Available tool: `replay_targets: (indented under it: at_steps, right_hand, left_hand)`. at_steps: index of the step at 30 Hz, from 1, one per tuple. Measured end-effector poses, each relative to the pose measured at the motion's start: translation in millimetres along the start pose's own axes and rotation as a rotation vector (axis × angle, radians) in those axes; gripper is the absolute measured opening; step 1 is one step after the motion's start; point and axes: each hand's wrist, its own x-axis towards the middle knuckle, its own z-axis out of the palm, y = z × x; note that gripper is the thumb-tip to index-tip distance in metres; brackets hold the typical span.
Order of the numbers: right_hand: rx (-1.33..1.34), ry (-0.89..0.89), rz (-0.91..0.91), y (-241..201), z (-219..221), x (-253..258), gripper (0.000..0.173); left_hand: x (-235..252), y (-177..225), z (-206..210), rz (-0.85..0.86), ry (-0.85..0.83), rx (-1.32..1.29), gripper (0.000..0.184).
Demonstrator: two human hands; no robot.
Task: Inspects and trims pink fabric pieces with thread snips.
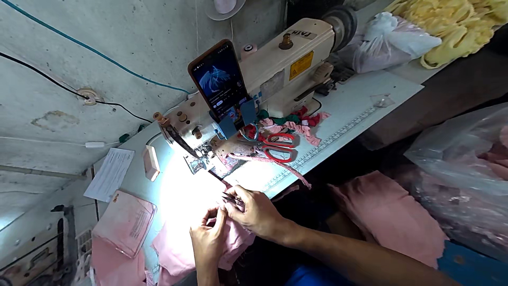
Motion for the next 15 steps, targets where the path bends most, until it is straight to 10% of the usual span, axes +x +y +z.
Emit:
replay_targets:
  at_steps: [15]
  right_hand:
    - [0.480, -0.368, 0.280, 1, -16, -4, 0.027]
  left_hand:
    - [-2, 5, 1, 0.008, 0.001, -0.038, 0.013]
